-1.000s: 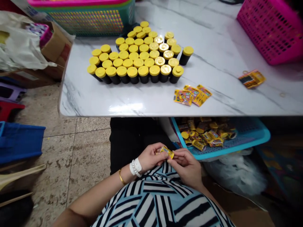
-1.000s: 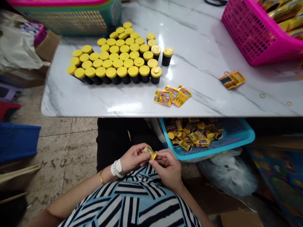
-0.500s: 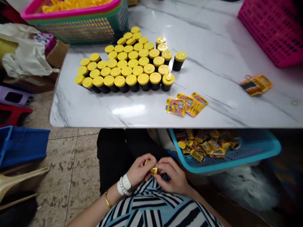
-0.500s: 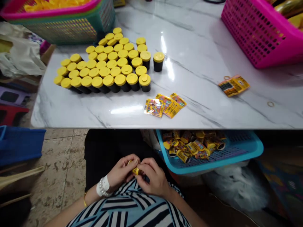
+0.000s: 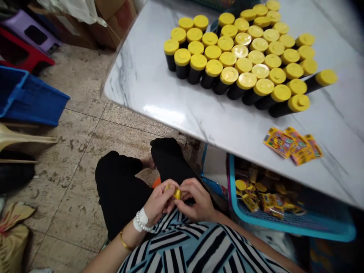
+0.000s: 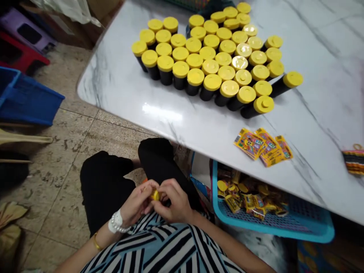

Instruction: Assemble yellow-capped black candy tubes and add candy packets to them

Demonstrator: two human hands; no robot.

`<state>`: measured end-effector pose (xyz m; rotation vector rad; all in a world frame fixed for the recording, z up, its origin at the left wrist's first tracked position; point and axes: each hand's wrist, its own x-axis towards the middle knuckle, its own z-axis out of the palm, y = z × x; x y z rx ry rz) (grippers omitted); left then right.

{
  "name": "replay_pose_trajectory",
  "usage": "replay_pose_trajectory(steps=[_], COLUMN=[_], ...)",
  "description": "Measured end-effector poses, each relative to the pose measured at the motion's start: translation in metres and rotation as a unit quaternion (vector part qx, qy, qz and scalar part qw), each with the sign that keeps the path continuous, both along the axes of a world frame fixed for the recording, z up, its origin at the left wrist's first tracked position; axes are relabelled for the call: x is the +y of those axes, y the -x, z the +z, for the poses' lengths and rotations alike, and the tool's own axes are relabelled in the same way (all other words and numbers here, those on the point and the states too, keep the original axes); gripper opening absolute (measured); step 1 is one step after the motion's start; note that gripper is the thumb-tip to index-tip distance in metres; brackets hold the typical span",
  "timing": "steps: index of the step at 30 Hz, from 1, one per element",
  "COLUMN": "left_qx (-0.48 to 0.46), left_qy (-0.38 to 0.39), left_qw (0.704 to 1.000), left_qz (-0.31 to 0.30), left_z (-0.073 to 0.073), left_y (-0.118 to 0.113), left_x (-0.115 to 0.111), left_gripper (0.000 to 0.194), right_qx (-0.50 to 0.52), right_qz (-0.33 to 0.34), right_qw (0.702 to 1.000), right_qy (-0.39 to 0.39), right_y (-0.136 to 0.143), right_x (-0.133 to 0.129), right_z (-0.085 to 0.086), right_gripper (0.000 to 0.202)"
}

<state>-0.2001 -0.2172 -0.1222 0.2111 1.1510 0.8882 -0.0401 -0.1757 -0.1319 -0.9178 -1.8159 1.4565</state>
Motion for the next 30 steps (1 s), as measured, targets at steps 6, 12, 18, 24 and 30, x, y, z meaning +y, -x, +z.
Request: replay_pose_trajectory(steps=[6, 12, 18, 24, 30], left_qx=[-0.015, -0.086, -0.168, -0.288, -0.231], left_qy=[-0.051, -0.104, -0.136, -0.132, -0.089], left_qw=[0.995, 0.984, 0.972, 0.946, 0.966], left_qz=[-0.086, -0.113, -0.087, -0.072, -0.07], left_z=[0.004, 0.02, 0.023, 0.009, 0.006], left_y=[0.015, 0.009, 0.007, 0.004, 0.001], left_x=[0.003, -0.015, -0.034, -0.038, -0.031], left_gripper=[0.048, 0.056, 0.049, 0.032, 0.037], right_qx=[0.067, 0.084, 0.082, 0.113, -0.021], right_qz=[-0.035, -0.066, -0.038, -0.045, -0.014], right_qw=[0.988, 0.986, 0.991, 0.986, 0.999], right_qy=[0.135, 0.128, 0.096, 0.117, -0.03], right_y=[0.008, 0.006, 0.004, 0.001, -0.006], right_x=[-0.021, -0.043, -0.054, -0.052, -0.034], right_z=[0.013, 0.042, 0.055, 0.05, 0.056], right_gripper=[0.029, 0.016, 0.014, 0.015, 0.02])
